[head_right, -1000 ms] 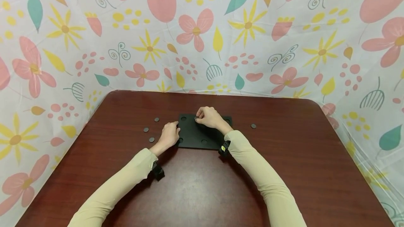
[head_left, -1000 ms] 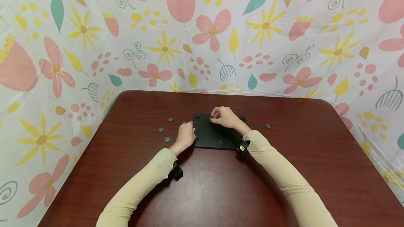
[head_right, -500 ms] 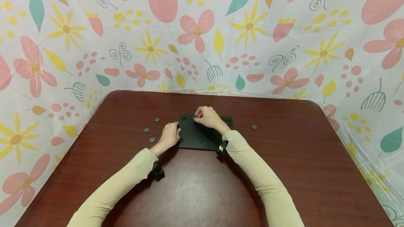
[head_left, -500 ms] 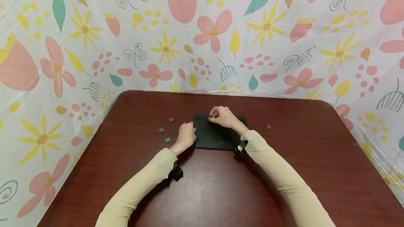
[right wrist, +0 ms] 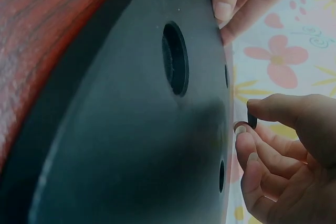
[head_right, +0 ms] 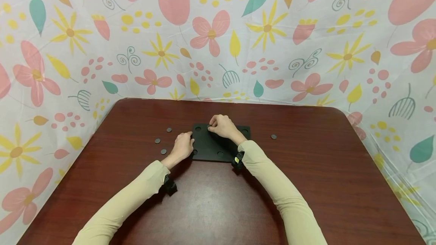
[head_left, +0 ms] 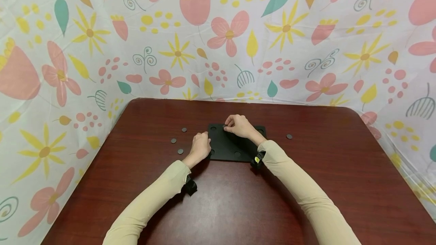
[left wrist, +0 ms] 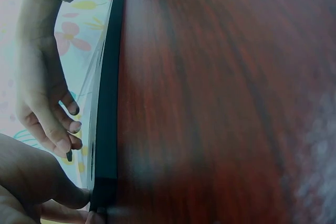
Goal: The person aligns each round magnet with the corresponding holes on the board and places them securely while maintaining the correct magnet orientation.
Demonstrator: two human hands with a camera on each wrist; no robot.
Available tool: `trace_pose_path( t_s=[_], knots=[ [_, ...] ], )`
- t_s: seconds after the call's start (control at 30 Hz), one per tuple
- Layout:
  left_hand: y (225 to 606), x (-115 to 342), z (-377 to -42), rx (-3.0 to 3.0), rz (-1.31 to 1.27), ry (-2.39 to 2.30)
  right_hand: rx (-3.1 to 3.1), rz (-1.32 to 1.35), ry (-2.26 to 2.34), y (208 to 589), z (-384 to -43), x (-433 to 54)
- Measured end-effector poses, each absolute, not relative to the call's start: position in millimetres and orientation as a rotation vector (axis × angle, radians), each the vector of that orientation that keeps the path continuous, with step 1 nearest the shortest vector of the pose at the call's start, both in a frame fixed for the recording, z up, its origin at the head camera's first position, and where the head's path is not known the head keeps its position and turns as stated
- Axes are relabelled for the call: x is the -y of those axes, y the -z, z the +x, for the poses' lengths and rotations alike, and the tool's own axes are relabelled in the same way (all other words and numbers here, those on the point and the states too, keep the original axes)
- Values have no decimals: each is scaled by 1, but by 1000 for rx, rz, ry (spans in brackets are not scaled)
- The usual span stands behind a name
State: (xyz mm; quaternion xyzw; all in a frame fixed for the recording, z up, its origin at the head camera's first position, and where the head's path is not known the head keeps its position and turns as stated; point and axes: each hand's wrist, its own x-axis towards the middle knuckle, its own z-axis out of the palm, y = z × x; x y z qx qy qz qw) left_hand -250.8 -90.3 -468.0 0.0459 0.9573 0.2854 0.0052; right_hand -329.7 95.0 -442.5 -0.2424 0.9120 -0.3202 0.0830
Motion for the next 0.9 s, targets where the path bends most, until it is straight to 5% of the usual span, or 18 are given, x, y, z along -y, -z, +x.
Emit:
trace_pose_path(
  t_s=[0.9],
  knots=[
    [467,92,-252,-2947,106,-899,-2712,-747,961,446,-331,-75]
  ],
)
